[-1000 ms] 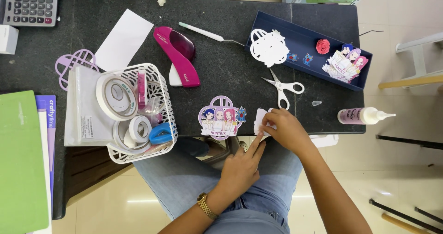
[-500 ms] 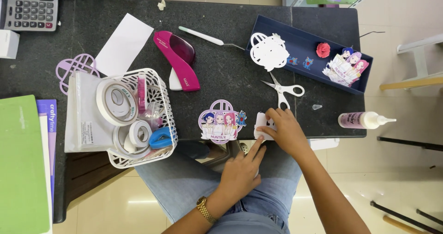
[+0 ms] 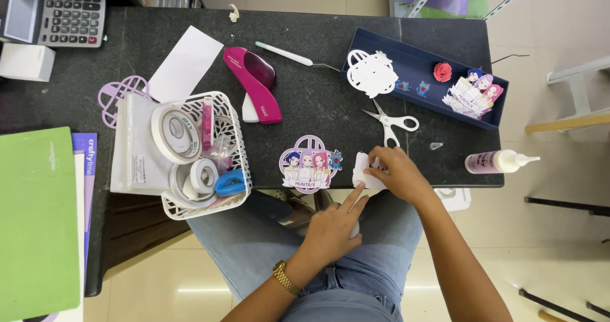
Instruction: Assemble decorative paper cutouts using glue and scissors
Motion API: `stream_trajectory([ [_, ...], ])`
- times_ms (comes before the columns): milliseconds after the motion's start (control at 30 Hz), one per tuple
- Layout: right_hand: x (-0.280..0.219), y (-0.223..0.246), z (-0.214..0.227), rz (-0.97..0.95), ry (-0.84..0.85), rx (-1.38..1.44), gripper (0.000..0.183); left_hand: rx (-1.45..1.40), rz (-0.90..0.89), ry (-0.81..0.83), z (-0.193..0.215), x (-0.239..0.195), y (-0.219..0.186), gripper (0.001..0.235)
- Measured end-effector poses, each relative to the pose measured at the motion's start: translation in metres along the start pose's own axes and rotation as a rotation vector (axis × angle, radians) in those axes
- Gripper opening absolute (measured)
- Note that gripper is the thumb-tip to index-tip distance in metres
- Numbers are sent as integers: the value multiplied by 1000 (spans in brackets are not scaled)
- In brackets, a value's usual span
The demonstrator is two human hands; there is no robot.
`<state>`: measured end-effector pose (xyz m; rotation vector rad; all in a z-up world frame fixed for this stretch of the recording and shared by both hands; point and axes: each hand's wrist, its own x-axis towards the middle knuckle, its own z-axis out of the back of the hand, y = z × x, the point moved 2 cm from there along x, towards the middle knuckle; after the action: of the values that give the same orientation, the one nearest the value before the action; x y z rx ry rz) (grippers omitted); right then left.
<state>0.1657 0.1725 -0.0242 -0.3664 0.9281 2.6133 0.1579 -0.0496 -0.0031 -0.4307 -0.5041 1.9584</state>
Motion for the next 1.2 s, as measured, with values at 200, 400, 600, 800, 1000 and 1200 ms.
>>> stream_trajectory([
  [200, -13, 0, 17, 122, -536, 197, 16, -776, 124, 19, 19, -12, 4, 84],
  [400, 5, -40, 23, 77, -637, -423, 53, -1068, 300, -174, 26, -22, 9, 42],
  [600, 16, -40, 17, 14, -594, -524, 32, -1335, 240, -231, 48, -26, 5, 30],
  [800, 22, -42, 14, 48, -627, -572, 22, -1582, 324, -285, 41, -27, 11, 43],
  [1000, -19, -7, 40, 147, -705, -398, 25, -1518, 247, -319, 61, -33, 1, 50],
  [1200, -90, 23, 61, 239, -310, 122, 17, -1272, 182, -354, 79, -33, -4, 43],
])
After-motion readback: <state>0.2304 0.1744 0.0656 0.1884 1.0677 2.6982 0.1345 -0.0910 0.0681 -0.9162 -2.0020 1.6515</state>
